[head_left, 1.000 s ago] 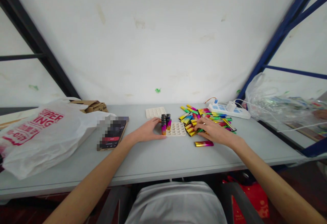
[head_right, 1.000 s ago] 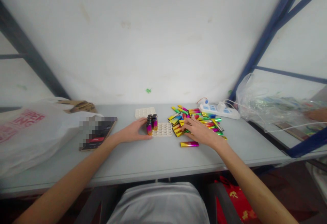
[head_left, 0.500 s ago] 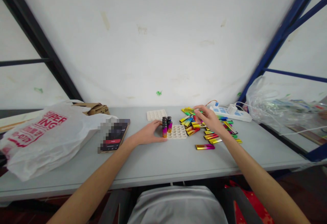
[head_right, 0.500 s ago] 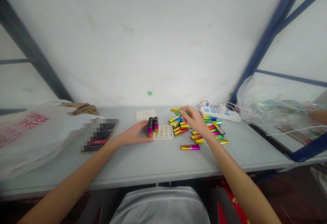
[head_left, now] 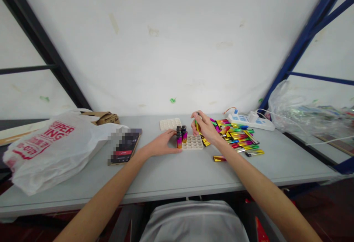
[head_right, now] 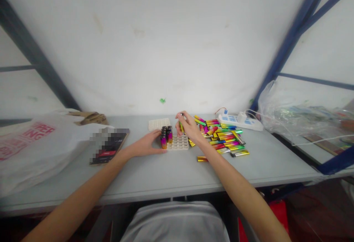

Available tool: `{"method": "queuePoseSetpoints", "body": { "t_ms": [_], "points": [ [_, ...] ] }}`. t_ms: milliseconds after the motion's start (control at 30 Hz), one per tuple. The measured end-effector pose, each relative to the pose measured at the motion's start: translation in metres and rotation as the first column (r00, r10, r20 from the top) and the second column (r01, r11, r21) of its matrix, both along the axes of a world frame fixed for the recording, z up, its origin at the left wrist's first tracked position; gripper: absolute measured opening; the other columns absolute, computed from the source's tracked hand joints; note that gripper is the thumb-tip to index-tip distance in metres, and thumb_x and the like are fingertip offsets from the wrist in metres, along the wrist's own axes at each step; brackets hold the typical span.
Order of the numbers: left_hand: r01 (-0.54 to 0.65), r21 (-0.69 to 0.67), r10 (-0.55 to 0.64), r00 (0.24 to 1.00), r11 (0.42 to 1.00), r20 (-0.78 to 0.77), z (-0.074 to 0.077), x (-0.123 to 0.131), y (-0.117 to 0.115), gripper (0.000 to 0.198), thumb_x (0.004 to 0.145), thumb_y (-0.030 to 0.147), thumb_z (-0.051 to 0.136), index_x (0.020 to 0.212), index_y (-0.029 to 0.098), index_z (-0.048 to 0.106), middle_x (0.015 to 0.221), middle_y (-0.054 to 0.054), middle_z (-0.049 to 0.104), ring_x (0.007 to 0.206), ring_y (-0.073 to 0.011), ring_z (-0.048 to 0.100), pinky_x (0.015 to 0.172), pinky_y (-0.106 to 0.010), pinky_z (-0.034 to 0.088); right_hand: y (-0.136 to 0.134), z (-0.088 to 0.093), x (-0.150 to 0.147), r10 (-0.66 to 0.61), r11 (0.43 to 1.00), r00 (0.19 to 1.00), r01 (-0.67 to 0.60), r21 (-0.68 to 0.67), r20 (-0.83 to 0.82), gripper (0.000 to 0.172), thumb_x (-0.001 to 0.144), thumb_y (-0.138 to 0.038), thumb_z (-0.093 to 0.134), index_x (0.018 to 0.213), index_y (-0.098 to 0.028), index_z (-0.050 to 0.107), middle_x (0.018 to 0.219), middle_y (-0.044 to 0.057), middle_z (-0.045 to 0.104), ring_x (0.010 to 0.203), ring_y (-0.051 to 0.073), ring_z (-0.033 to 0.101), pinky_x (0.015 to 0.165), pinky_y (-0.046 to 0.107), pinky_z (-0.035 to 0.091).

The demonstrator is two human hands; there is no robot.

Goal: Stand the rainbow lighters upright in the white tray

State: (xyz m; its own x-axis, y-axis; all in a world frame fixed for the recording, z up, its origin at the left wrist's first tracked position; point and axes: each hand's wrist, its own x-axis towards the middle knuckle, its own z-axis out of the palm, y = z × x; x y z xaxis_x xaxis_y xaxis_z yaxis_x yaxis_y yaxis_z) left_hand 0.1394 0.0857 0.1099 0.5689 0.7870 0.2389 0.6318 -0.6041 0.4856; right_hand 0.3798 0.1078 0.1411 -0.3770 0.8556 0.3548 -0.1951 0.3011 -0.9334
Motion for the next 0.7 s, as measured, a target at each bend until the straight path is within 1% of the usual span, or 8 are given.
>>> {"method": "queuePoseSetpoints", "body": {
  "t_ms": [33, 100, 200, 267, 333, 433, 567, 700],
  "points": [
    [-0.002, -0.001, 0.002, 1.0, 1.0, -0.004, 0.0, 0.0, 0.0, 0.073, 0.077, 0.058, 0.082, 0.133, 0.015, 0.062, 0.141, -0.017, 0.063, 0.129, -0.0381, 0.06, 0.115, -0.049, 0.045, -0.003, -0.001, 0.001, -0.015, 1.0, 0.999, 0.014, 0.028, 0.044, 0.037, 0.097, -0.063, 0.055, 0.101, -0.027, 0.051, 0.06, -0.01, 0.045, 0.044, 0.01, 0.04, 0.046, 0.023, 0.038],
    [0.001, -0.002, -0.001, 1.0, 1.0, -0.004, -0.001, 0.0, 0.0, 0.074, 0.078, 0.057, 0.082, 0.135, 0.015, 0.06, 0.142, -0.017, 0.062, 0.131, -0.0375, 0.059, 0.115, -0.048, 0.045, -0.009, -0.001, 0.004, -0.096, 0.988, 0.984, 0.075, 0.134, 0.152, 0.034, 0.098, -0.059, 0.055, 0.099, -0.025, 0.055, 0.064, -0.007, 0.047, 0.048, 0.01, 0.039, 0.046, 0.022, 0.033],
    [0.024, -0.008, -0.024, 1.0, 1.0, 0.015, 0.0, 0.0, 0.0, 0.074, 0.079, 0.055, 0.081, 0.138, 0.017, 0.059, 0.145, -0.015, 0.061, 0.133, -0.0363, 0.058, 0.117, -0.047, 0.043, -0.014, 0.002, 0.008, -0.243, 0.93, 0.927, 0.14, 0.339, 0.285, 0.035, 0.103, -0.054, 0.05, 0.101, -0.022, 0.063, 0.078, -0.001, 0.058, 0.059, 0.011, 0.046, 0.054, 0.024, 0.035],
    [0.033, -0.012, -0.033, 0.999, 0.999, 0.023, 0.001, 0.0, -0.001, 0.074, 0.08, 0.054, 0.081, 0.139, 0.017, 0.058, 0.145, -0.015, 0.061, 0.132, -0.0358, 0.058, 0.117, -0.046, 0.043, -0.016, 0.004, 0.01, -0.293, 0.9, 0.892, 0.136, 0.415, 0.344, 0.038, 0.105, -0.052, 0.046, 0.106, -0.02, 0.067, 0.085, 0.002, 0.064, 0.066, 0.013, 0.051, 0.06, 0.026, 0.038],
    [0.035, -0.011, -0.035, 0.999, 0.999, 0.023, 0.001, 0.0, 0.0, 0.074, 0.08, 0.054, 0.082, 0.14, 0.018, 0.058, 0.145, -0.015, 0.061, 0.132, -0.0354, 0.058, 0.116, -0.046, 0.043, -0.016, 0.005, 0.01, -0.331, 0.874, 0.859, 0.123, 0.47, 0.391, 0.039, 0.106, -0.051, 0.044, 0.105, -0.019, 0.068, 0.091, 0.004, 0.068, 0.074, 0.015, 0.055, 0.067, 0.027, 0.04],
    [0.035, -0.001, -0.035, 0.999, 0.999, 0.022, 0.0, 0.0, 0.001, 0.074, 0.079, 0.055, 0.082, 0.139, 0.018, 0.058, 0.143, -0.014, 0.062, 0.13, -0.0352, 0.059, 0.115, -0.046, 0.045, -0.014, 0.004, 0.01, -0.38, 0.846, 0.816, 0.115, 0.521, 0.436, 0.038, 0.107, -0.049, 0.045, 0.102, -0.019, 0.068, 0.097, 0.006, 0.072, 0.078, 0.016, 0.057, 0.073, 0.028, 0.04],
    [0.031, -0.002, -0.031, 0.999, 1.0, 0.014, -0.002, -0.001, 0.002, 0.074, 0.079, 0.054, 0.082, 0.139, 0.017, 0.058, 0.144, -0.016, 0.061, 0.131, -0.0354, 0.058, 0.116, -0.047, 0.043, -0.012, 0.001, 0.012, -0.408, 0.837, 0.803, 0.139, 0.53, 0.434, 0.036, 0.107, -0.047, 0.046, 0.104, -0.018, 0.067, 0.093, 0.004, 0.073, 0.071, 0.015, 0.056, 0.07, 0.027, 0.039],
    [0.035, -0.008, -0.035, 0.999, 0.999, 0.021, -0.002, -0.001, 0.002, 0.074, 0.079, 0.053, 0.082, 0.139, 0.016, 0.058, 0.145, -0.016, 0.061, 0.131, -0.0349, 0.058, 0.117, -0.046, 0.043, -0.014, 0.002, 0.013, -0.4, 0.832, 0.812, 0.127, 0.541, 0.425, 0.039, 0.106, -0.048, 0.047, 0.105, -0.018, 0.071, 0.096, 0.005, 0.072, 0.072, 0.015, 0.056, 0.068, 0.027, 0.039]
  ]
}}
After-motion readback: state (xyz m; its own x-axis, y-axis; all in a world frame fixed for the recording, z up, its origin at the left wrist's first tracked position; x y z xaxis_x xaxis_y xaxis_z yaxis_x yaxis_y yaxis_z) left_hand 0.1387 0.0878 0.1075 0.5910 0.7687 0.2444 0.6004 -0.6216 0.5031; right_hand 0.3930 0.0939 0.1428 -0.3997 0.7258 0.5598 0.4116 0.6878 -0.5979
